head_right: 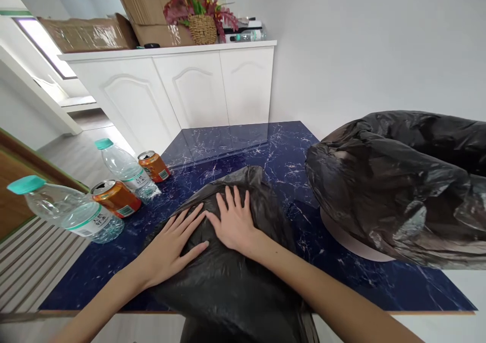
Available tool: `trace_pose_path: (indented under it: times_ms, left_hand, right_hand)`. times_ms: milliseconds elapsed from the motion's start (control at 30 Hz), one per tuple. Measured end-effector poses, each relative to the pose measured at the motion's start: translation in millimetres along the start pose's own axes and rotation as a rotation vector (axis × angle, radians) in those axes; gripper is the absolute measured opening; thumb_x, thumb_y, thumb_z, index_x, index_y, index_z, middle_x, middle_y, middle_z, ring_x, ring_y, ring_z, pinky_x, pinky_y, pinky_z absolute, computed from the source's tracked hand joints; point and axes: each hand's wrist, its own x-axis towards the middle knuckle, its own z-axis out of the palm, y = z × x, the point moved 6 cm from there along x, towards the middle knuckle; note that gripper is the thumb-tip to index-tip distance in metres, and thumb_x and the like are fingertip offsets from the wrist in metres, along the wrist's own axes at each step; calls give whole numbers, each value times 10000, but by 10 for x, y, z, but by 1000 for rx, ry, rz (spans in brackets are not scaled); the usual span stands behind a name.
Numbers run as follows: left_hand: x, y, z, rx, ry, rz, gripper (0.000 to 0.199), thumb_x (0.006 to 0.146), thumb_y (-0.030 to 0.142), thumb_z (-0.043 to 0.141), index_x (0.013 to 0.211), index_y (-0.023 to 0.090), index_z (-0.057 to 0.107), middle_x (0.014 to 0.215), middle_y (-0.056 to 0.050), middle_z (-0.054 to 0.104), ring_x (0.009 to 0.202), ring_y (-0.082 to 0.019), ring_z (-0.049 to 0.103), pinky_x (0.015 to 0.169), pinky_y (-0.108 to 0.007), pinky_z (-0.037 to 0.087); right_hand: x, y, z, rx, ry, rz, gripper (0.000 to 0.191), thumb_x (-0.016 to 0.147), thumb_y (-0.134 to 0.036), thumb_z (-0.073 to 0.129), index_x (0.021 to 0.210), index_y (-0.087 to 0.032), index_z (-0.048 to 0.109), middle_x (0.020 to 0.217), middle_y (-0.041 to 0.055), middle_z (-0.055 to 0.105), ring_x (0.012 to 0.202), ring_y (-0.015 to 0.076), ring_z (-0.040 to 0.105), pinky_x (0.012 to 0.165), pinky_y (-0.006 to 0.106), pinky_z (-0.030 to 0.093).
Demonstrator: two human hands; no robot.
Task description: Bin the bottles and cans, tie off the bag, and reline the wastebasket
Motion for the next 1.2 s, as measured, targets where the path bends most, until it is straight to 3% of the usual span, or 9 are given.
trace_pose_path:
  times_ms: [167,300,500,633,733,833,933,1100,1200]
  left_hand:
    - [335,-95,-39,102,-12,43,749,1060,671,506,1681,260,433,1768,-113,367,1627,-402,357,1318,-647,289]
    - [420,-84,-234,139,76,136,583,1111,583,463,1545,218,597,1661,-110,550,1592,-324,443,1329,-567,343]
    - [191,-312,-265,144,29,198,649,1117,538,492,1696,268,379,1765,-70,387,1670,-304,275,1368,-588,248]
    - [81,-473,-165,141,-29,153,740,1113,537,502,1751,299,212,1801,-69,279,1683,-333,199,1356,-646,219]
    - [-1,-482,-223,111,13,170,679,1132,460,489,1745,321,230,1800,-57,294,1678,-306,229,1367,-620,205]
    - [-136,-427,-344,75,70,216,620,1130,386,517,1714,327,316,1769,-47,387,1665,-277,288,1374,-594,222]
    - [-299,-352,-412,39,78,252,626,1104,373,579,1689,332,362,1713,-51,487,1623,-273,393,1348,-570,318]
    - [-491,-227,-395,15,47,298,911,942,549,786,1704,321,340,1663,-96,548,1551,-333,506,1289,-579,422]
    - [-541,-197,-393,5,62,298,997,875,609,834,1698,313,354,1628,-117,584,1510,-351,551,1266,-576,451]
  right_hand:
    - [317,524,-29,-36,-21,43,771,1146,-610,264,1744,-124,274,1824,187,103,1701,356,63,1368,585,66]
    - [287,611,-229,-36,-34,39,779,1133,-594,353,1746,-121,269,1824,180,126,1697,377,66,1367,588,127]
    - [-484,293,-317,55,-19,-199,736,1134,-665,264,1732,-246,342,1818,38,213,1706,296,55,1387,583,121]
    - [-961,420,-183,57,-109,-157,707,1142,-618,347,1757,-291,225,1825,40,99,1693,329,73,1362,640,191]
    - [-1283,475,-297,53,-135,-249,785,1117,-585,485,1765,-343,113,1819,42,44,1677,372,86,1321,677,277]
    - [-1612,412,-469,43,-145,-463,978,1018,-556,707,1768,-332,121,1799,72,142,1649,380,222,1305,596,366]
    - [-1842,407,-566,-21,-25,-587,946,1006,-436,761,1759,-312,202,1750,73,296,1603,327,373,1306,475,404]
    - [-2023,577,-553,-72,60,-586,767,1029,-217,672,1720,-323,356,1624,3,549,1462,238,598,1175,309,563]
    - [-2040,666,-707,34,114,-513,583,1026,-213,648,1576,-394,581,1398,-30,760,1262,230,756,995,274,670]
